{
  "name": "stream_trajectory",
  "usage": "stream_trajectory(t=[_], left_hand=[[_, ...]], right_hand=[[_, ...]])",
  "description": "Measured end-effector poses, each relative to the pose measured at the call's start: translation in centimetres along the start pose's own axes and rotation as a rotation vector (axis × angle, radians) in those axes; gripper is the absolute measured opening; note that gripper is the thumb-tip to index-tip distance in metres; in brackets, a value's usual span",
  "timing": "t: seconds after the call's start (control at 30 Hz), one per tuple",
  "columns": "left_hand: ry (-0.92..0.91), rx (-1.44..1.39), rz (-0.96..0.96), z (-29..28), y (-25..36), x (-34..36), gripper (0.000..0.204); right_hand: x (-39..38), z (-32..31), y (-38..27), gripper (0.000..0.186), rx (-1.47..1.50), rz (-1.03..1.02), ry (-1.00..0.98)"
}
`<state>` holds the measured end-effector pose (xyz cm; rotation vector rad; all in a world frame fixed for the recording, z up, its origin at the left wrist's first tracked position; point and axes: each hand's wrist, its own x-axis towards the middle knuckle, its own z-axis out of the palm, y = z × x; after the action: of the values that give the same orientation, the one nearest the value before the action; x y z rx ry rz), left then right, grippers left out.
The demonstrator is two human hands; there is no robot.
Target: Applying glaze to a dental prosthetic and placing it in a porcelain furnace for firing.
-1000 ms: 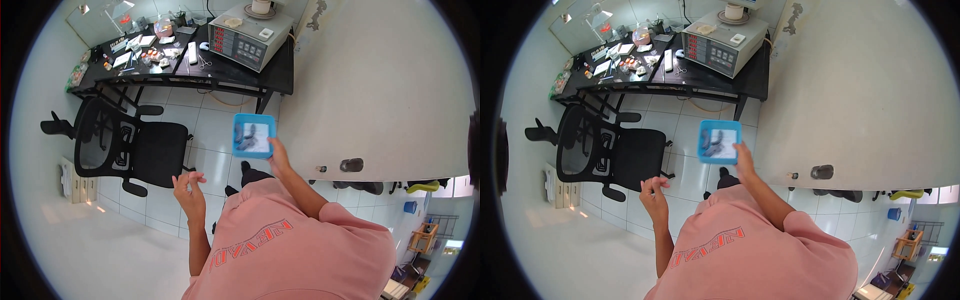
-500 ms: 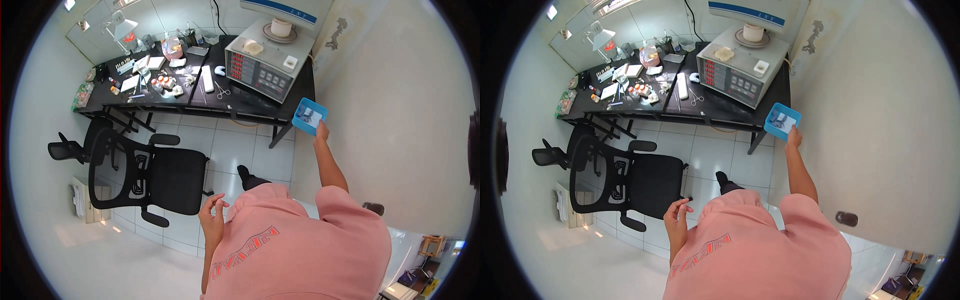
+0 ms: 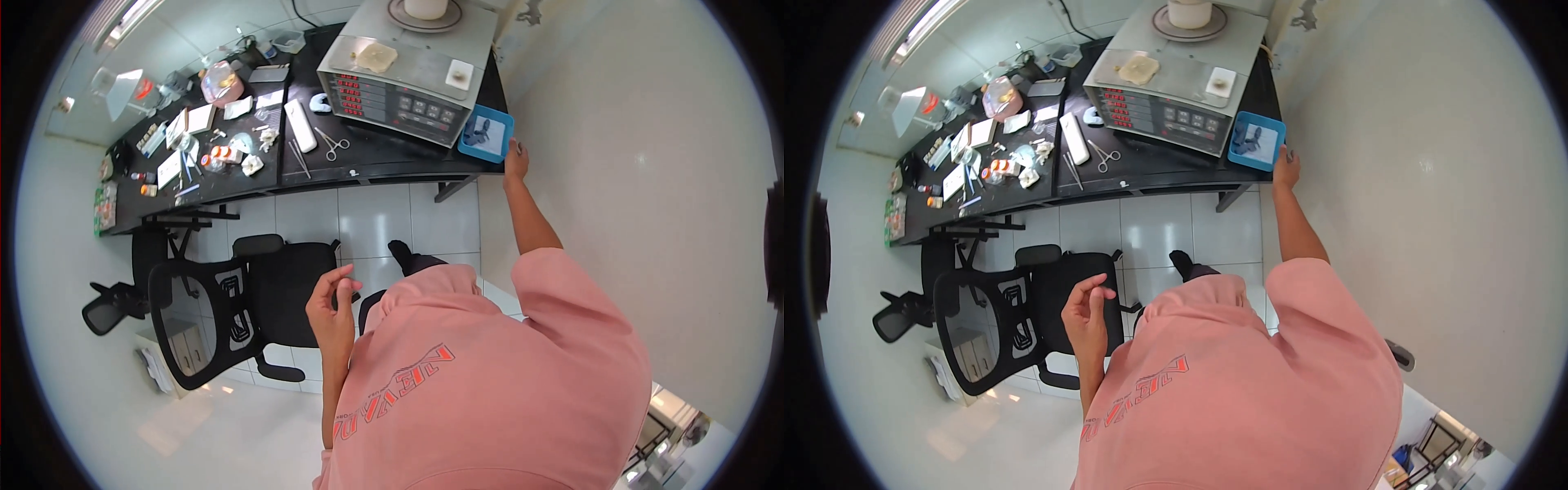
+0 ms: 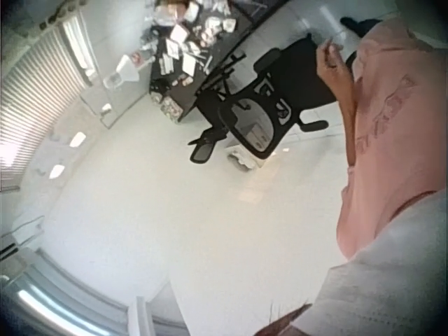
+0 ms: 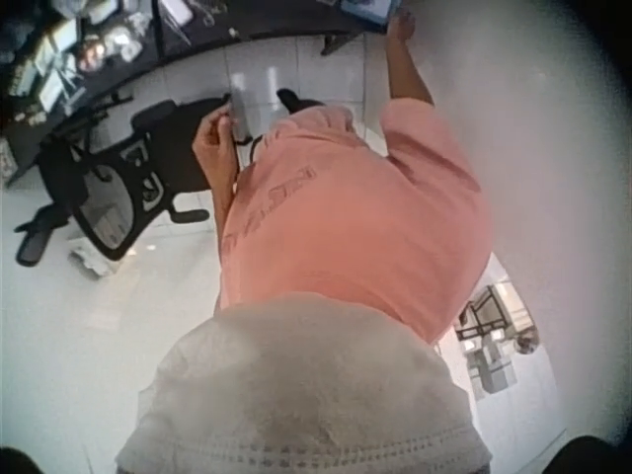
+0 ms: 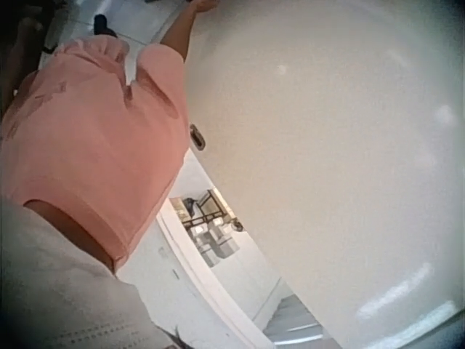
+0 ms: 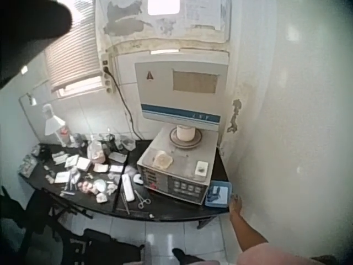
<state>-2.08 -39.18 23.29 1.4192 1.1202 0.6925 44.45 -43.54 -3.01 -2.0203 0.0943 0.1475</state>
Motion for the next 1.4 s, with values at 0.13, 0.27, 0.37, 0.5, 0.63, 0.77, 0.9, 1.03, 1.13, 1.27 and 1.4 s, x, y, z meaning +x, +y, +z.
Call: stream_trajectory(t=[0.13, 0.27, 0.37, 0.5, 0.63, 0.77, 0.9, 1.03, 1.13, 1.27, 1.4], left_hand=[[-0.403, 0.159, 0.053, 3.0, 4.2, 2.6, 0.023], [-1.002, 0.032, 0.235, 6.9, 7.0, 3.7, 0.025], [-1.271, -0.056, 0.285, 10.1, 8.9, 2.1, 0.025], [-1.357, 0.004, 0.375, 12.2, 6.8, 0.3, 0.031], [-1.290, 0.306, 0.127, 9.1, 6.9, 2.0, 0.039], [-1.059, 0.542, 0.293, 7.9, 2.4, 3.1, 0.041], [-1.095, 0.565, 0.271, 6.0, 3.8, 2.3, 0.036], [-1.167, 0.474, 0.349, 3.9, 8.2, 0.5, 0.035], [-1.151, 0.398, 0.404, 3.1, 8.7, -0.2, 0.034], [-1.139, 0.401, 0.382, 3.3, 4.1, 0.3, 0.036], [-1.064, 0.505, 0.357, 3.7, 1.8, 0.0, 0.044]], right_hand=[[-7.3, -2.0, 0.7, 0.034, 0.123, -0.157, 0.328], [-18.6, -2.0, 6.6, 0.017, -0.074, -0.017, -0.252], [-26.2, -2.2, 11.8, 0.035, -0.330, -0.246, -1.212], [-28.7, -4.3, 14.5, 0.036, -0.326, -0.163, -1.213], [-30.9, -5.8, 15.2, 0.038, -0.315, -0.079, -1.239], [-33.2, -7.1, 16.3, 0.040, -0.313, 0.015, -1.277], [-34.8, -7.9, 17.1, 0.042, -0.306, 0.118, -1.300], [-36.4, -8.8, 17.7, 0.043, -0.298, 0.223, -1.326], [-37.0, -9.1, 17.8, 0.045, -0.292, 0.292, -1.335], [-35.3, -7.8, 16.4, 0.047, -0.289, 0.336, -1.331], [-33.2, -7.3, 14.4, 0.048, -0.316, 0.374, -1.353]])
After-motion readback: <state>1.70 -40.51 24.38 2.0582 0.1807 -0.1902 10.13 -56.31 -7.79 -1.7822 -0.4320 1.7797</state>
